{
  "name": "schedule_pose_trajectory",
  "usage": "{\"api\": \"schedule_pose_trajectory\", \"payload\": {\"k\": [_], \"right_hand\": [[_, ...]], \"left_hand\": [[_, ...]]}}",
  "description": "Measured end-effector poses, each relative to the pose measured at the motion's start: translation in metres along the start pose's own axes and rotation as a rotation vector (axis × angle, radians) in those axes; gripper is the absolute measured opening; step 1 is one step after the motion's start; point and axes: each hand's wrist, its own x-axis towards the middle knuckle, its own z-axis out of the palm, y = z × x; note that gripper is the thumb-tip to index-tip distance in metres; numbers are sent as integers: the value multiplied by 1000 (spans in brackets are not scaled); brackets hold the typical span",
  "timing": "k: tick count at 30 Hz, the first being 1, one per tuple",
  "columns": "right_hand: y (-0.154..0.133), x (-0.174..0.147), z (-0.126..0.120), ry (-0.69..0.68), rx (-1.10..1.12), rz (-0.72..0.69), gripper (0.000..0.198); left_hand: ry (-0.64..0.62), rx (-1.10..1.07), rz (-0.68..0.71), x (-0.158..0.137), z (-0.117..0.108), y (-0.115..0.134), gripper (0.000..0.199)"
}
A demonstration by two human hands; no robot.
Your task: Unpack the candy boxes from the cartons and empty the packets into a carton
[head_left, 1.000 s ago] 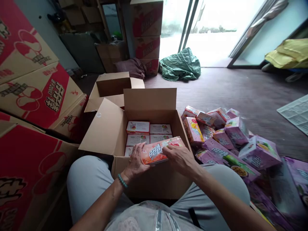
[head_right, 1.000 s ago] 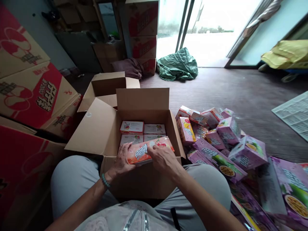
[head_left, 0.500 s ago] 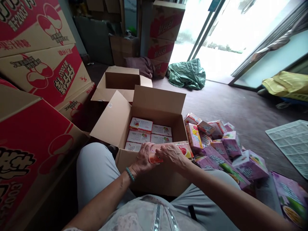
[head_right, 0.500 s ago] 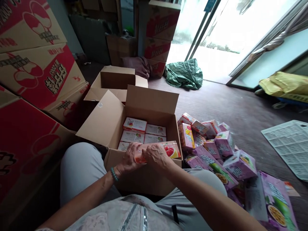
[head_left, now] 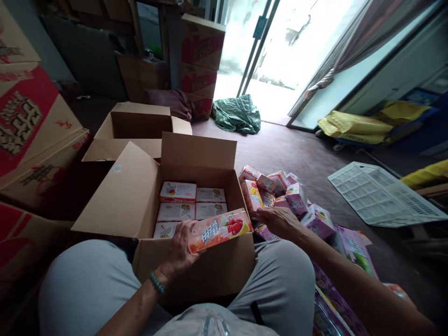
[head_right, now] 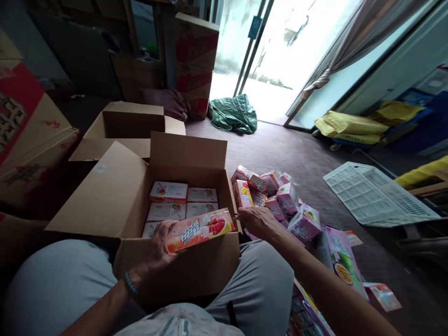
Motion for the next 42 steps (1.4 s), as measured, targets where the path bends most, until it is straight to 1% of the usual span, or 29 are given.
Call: {"api": "schedule_pose_trajectory", "payload": {"k": [1,2,3,4,5,6,8,10,12,13,15,18,20,22,23,24,26,28,30,32,33,35,37,40,42], "right_hand": [[-9,-1,1,-20,10,-50,16],[-21,-1,5,-65,16,-128,32],[-33,2,11,-116,26,-211,53],[-46,6,18,-149,26,-265,75],[-57,11,27,-189,3,-306,87],[-65,18,36,-221,-22,-332,88],[-75,30,50,-273,-41,-343,72],[-74,39,56,-295,-14,-305,55],[-65,42,53,-283,3,-238,47],[-57,42,49,-249,-5,-185,45],[-35,38,35,-131,-50,-37,37],[9,25,14,37,-198,264,32],[41,16,6,91,-344,467,35],[66,12,9,101,-454,580,39],[73,13,15,88,-473,601,40],[75,16,23,60,-459,598,40],[64,30,42,-24,-359,553,38],[41,50,64,-95,-224,475,33],[18,71,86,-118,-115,401,29],[4,86,108,-126,-37,324,25],[2,90,118,-135,-8,293,24],[6,92,138,-150,28,246,21],[18,89,154,-147,42,220,20],[33,84,168,-82,50,184,25],[37,84,171,-39,55,156,30]], "left_hand": [[16,4,-1,0,1,-1,65],[33,6,-5,0,2,-3,65],[46,7,-7,0,4,-6,66],[55,8,-10,0,6,-9,67],[61,10,-14,1,8,-12,68],[63,15,-21,1,10,-15,68],[56,28,-22,3,14,-21,69],[46,50,-12,6,16,-25,70],[35,83,13,10,17,-30,74],[38,105,17,12,17,-33,76],[48,163,-21,16,14,-44,76],[38,267,-192,23,4,-64,72],[-14,321,-303,32,-3,-77,71],[-65,366,-366,45,-10,-89,69],[-88,396,-387,54,-12,-94,68],[-107,433,-405,64,-13,-100,67],[-155,518,-449,89,-12,-113,64],[-244,608,-507,116,-9,-129,59],[-371,710,-531,143,-3,-148,55],[-489,799,-508,169,5,-171,53],[-538,827,-484,180,11,-183,54],[-619,843,-437,198,25,-210,57],[-696,824,-387,210,42,-238,66],[-802,783,-328,222,69,-275,95],[-855,761,-316,226,83,-291,113]]}}
